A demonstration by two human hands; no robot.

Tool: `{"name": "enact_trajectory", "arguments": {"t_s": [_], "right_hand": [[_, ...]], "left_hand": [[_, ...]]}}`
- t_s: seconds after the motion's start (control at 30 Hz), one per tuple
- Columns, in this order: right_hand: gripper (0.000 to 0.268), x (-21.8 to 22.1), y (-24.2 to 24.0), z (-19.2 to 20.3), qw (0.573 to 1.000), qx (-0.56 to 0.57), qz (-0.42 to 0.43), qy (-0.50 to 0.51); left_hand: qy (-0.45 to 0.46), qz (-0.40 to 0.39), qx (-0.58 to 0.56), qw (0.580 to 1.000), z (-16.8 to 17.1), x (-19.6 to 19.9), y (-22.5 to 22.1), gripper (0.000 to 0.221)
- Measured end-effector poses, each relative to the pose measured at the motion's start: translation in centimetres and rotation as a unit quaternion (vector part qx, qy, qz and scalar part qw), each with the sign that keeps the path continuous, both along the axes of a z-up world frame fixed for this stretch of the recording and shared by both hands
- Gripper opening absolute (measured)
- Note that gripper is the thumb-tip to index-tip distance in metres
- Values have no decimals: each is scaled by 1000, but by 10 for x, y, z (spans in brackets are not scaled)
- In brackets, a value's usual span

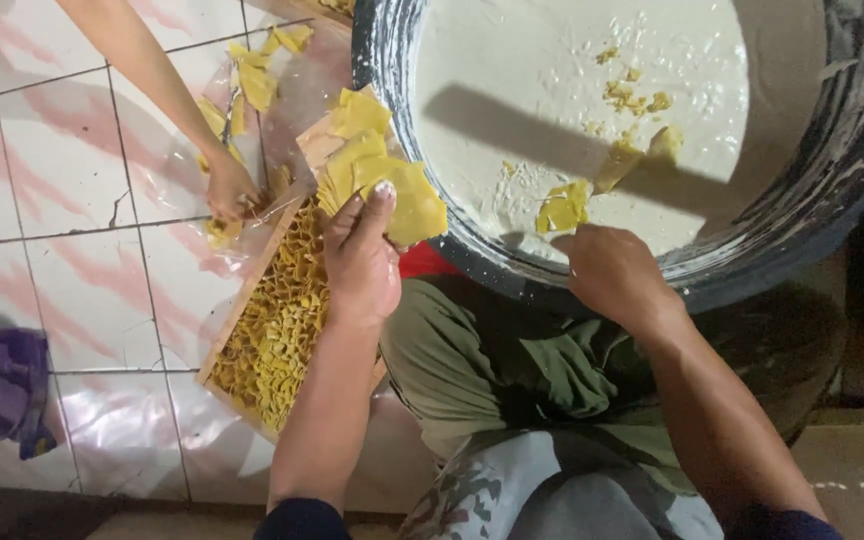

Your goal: The person scoops a white paste from a large bowl with a spoon and places it onto small yellow dough squares. They fold each square into a dumpling shape and place the finished pieces into a wooden tray. The process repeats continuously.

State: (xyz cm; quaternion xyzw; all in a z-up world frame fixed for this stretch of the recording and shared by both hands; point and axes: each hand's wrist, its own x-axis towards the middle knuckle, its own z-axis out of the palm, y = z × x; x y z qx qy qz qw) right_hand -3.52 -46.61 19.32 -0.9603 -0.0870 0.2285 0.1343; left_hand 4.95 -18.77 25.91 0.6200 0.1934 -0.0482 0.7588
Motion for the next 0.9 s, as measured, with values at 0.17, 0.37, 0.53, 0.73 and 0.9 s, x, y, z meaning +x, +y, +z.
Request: {"name": "enact_trajectory", "arguments": {"t_s": [0.17,0.37,0.53,0.73,0.9], "right_hand": [[37,2,0,12,998,-34,-32,42],[39,9,-11,33,940,226,-210,146],[34,-6,-27,47,782,479,-379,122],[35,-22,-9,69,773,516,-368,12],[38,-27,15,28,717,593,-307,-198]], "left_hand": [[3,51,27,998,7,-7,-1,17],[45,105,-11,993,17,-7,-7,40],[97,147,-82,981,62,-6,-32,19],[166,33,-129,977,23,-4,-89,18],[249,42,-262,931,74,-8,-130,29]]}}
